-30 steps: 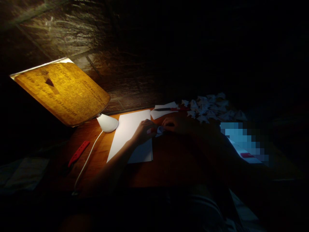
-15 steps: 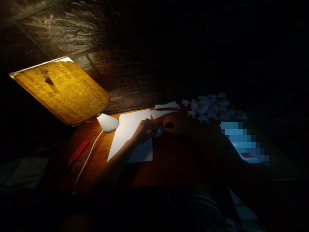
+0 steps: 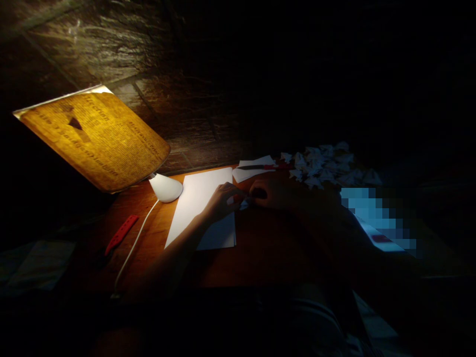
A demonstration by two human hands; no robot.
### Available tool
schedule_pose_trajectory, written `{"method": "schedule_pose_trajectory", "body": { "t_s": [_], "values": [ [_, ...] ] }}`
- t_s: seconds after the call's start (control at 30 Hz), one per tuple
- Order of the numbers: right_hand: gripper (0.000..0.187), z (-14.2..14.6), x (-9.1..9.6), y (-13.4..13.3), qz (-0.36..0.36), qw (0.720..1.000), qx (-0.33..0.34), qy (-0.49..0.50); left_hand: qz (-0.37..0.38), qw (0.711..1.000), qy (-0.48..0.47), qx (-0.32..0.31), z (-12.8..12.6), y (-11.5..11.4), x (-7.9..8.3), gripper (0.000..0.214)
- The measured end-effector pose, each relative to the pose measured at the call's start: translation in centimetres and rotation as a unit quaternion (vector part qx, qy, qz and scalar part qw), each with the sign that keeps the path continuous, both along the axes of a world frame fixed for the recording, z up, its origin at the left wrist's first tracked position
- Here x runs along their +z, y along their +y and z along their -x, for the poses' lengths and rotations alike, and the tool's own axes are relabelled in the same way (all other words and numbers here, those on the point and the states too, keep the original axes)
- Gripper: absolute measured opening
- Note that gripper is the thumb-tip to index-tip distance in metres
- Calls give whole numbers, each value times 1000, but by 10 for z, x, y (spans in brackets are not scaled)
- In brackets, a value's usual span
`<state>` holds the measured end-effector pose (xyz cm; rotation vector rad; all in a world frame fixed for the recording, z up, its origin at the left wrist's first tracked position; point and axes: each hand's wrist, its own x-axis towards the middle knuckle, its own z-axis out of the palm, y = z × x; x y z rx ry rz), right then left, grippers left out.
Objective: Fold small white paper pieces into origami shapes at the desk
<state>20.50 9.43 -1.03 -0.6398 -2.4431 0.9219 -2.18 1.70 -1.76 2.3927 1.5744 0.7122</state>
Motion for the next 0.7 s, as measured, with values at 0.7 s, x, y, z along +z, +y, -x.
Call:
{"method": "schedule_pose_trajectory", "body": {
  "t_s": [0.7],
  "values": [
    [18, 1, 10, -13, -106, 994, -3, -19, 1, 1000, 27, -5, -2, 0, 2, 16]
  ]
}}
